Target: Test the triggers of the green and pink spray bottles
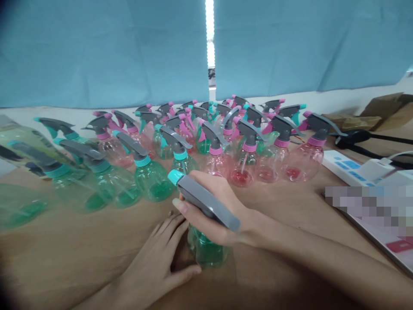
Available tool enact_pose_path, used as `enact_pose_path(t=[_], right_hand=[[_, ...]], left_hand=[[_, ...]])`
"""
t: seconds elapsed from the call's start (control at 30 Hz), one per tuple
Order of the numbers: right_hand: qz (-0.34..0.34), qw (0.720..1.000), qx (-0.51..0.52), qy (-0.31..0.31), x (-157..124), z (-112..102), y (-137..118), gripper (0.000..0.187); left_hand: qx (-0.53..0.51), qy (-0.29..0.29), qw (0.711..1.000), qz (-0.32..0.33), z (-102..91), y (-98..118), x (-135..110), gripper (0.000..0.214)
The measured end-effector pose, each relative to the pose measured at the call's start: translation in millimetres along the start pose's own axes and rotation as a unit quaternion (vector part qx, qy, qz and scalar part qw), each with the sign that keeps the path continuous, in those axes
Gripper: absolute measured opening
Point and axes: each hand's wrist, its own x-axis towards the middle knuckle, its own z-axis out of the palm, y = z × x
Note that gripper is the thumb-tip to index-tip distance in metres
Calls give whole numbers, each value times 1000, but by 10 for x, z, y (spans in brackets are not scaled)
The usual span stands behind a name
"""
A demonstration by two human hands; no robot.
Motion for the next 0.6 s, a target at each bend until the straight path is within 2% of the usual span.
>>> enact_pose_path(t=[0.3, 0.4, 0.6], right_hand=[[19, 1000, 20, 8, -57, 33, 46, 14], [19, 1000, 23, 3, -67, 40, 63, 5], [30, 999, 32, 7, -73, 47, 60, 5]], left_hand=[[-18, 6, 1000, 1, -3, -8, -9, 77], [-15, 6, 1000, 1, 3, -15, -18, 77], [-13, 19, 1000, 8, -11, -8, -9, 72]])
